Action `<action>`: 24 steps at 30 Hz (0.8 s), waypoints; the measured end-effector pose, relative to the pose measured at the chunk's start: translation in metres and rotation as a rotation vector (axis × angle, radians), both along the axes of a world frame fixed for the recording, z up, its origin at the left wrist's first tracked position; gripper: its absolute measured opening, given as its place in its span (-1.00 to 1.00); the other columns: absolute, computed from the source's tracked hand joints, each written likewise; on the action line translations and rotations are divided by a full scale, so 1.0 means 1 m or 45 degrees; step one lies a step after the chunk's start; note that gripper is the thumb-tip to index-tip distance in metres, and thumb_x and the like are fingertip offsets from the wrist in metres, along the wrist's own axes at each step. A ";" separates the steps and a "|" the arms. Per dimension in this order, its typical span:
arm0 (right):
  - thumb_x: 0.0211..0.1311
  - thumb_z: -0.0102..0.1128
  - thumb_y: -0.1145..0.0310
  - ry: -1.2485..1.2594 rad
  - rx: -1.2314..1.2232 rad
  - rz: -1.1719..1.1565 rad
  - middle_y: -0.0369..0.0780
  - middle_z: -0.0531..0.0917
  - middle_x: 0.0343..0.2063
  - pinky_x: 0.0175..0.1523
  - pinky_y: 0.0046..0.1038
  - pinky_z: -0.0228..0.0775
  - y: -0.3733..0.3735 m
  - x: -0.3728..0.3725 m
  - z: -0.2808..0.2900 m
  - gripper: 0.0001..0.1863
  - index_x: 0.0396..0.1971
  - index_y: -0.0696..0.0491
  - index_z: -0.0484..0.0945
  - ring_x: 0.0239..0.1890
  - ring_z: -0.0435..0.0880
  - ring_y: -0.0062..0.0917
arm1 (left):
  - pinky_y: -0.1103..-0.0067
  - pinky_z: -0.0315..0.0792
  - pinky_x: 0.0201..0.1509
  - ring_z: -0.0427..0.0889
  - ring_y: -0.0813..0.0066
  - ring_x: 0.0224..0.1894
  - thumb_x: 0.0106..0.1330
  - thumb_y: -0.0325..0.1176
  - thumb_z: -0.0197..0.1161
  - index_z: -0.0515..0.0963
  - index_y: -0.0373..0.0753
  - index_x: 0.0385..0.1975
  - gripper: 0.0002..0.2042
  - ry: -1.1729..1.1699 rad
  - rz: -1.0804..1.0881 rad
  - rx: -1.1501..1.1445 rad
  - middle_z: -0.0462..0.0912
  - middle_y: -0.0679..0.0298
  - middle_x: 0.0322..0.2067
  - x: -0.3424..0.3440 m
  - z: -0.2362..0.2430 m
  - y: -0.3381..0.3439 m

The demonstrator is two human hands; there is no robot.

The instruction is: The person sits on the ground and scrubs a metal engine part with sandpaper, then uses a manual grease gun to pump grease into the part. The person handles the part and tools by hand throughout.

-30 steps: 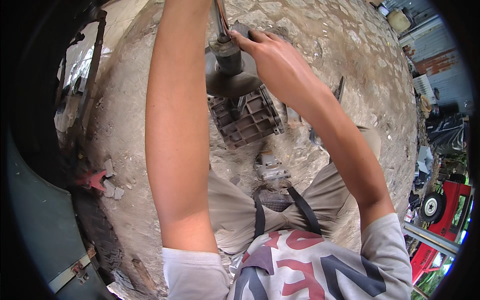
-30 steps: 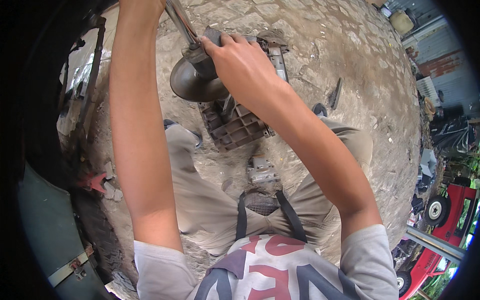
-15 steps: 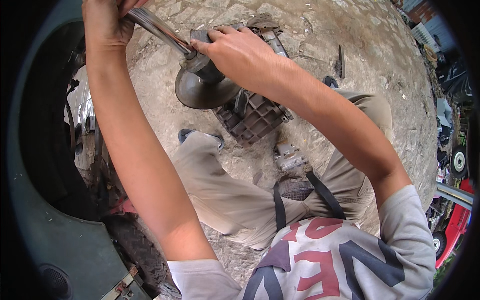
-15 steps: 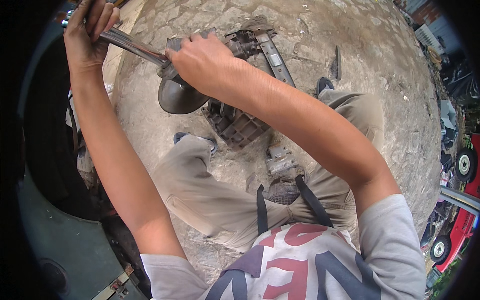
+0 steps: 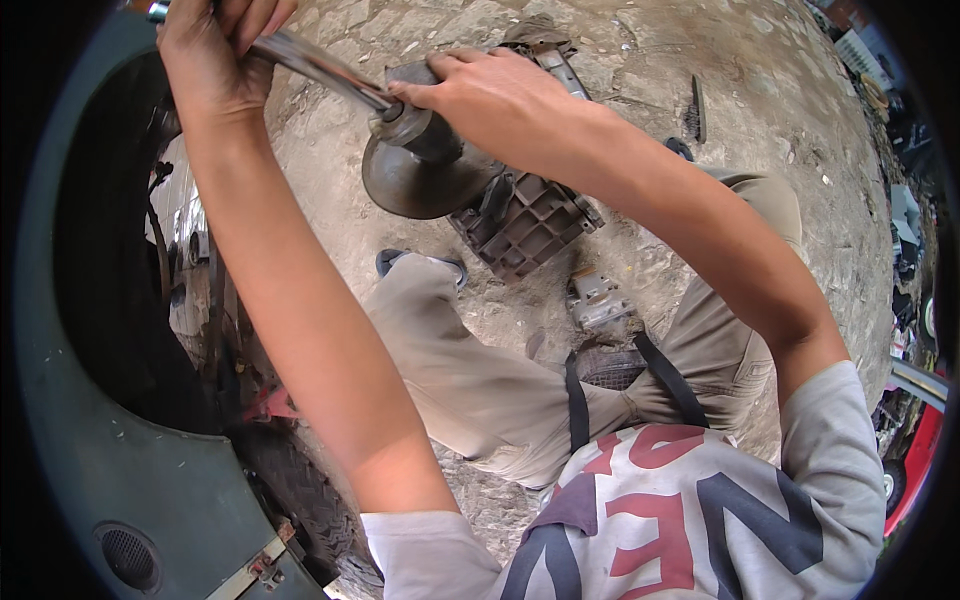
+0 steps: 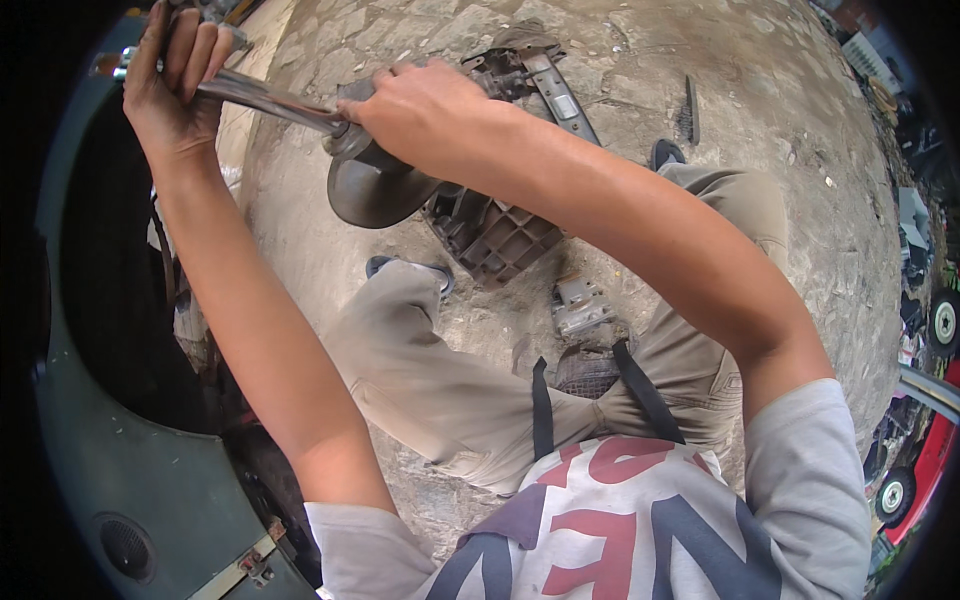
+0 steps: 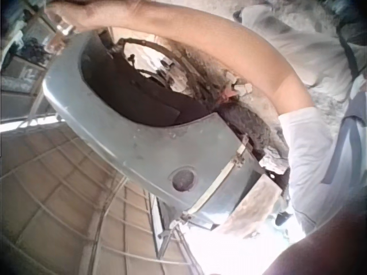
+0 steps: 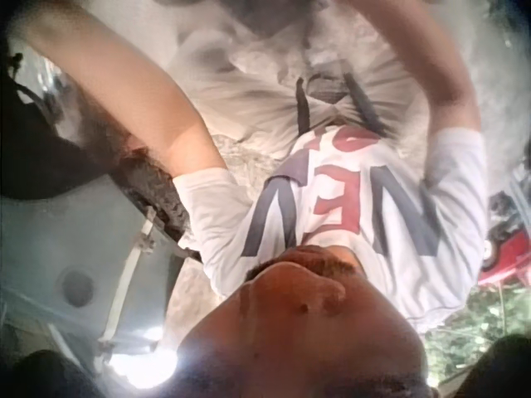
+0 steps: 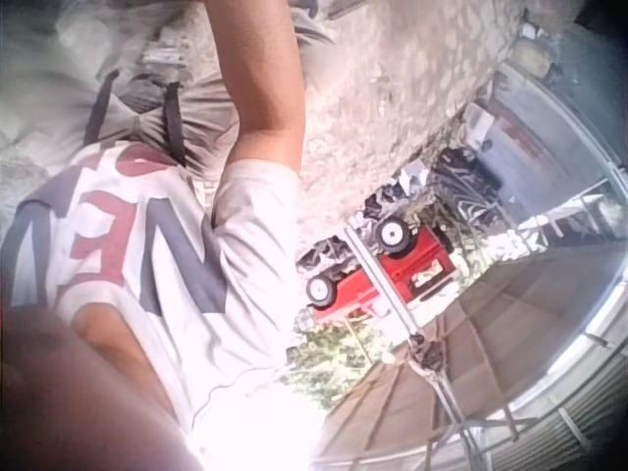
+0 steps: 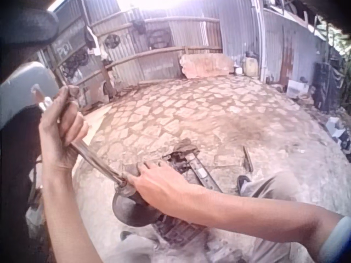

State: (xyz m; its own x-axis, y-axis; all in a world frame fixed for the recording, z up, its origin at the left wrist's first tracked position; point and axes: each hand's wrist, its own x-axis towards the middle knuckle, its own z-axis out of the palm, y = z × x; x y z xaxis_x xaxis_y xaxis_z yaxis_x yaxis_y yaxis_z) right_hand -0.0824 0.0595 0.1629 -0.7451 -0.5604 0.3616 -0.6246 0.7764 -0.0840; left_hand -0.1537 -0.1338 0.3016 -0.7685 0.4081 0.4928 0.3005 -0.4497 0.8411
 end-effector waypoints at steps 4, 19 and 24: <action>0.22 0.24 0.49 -0.127 -0.008 0.046 -0.05 0.68 -0.08 -0.02 -0.23 0.61 -0.001 -0.009 0.006 -0.42 0.28 -0.08 0.48 0.01 0.71 -0.19 | 0.72 -0.10 -0.75 -0.01 0.78 -0.82 0.56 -0.23 0.04 0.57 -0.26 -0.17 -0.76 -0.182 -0.096 0.236 0.07 0.59 -0.78 -0.004 -0.010 0.012; 0.14 0.27 0.51 0.041 0.016 -0.048 -0.05 0.68 -0.13 -0.04 -0.22 0.58 0.001 0.006 0.004 -0.32 0.34 -0.07 0.44 -0.05 0.71 -0.20 | 0.59 -0.04 -0.69 0.05 0.70 -0.79 0.50 -0.27 0.08 0.55 -0.25 -0.32 -0.79 0.042 1.127 -0.039 0.10 0.54 -0.77 0.006 -0.015 0.054; 0.16 0.12 0.62 -0.361 0.006 -0.065 -0.07 0.64 -0.09 0.02 -0.18 0.57 -0.013 -0.029 0.020 -0.36 0.29 -0.10 0.50 0.05 0.65 -0.17 | 0.61 -0.06 -0.69 0.04 0.69 -0.79 0.51 -0.22 0.09 0.54 -0.20 -0.34 -0.77 -0.050 0.892 -0.097 0.09 0.54 -0.78 0.002 -0.012 0.046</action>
State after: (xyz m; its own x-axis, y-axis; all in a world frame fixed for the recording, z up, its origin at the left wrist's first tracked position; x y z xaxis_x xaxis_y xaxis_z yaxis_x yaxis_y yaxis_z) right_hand -0.1114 0.0460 0.1829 -0.8437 -0.5204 0.1321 -0.5364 0.8072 -0.2463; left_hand -0.1518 -0.0880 0.2894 -0.8794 -0.1572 0.4493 0.4669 -0.1010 0.8785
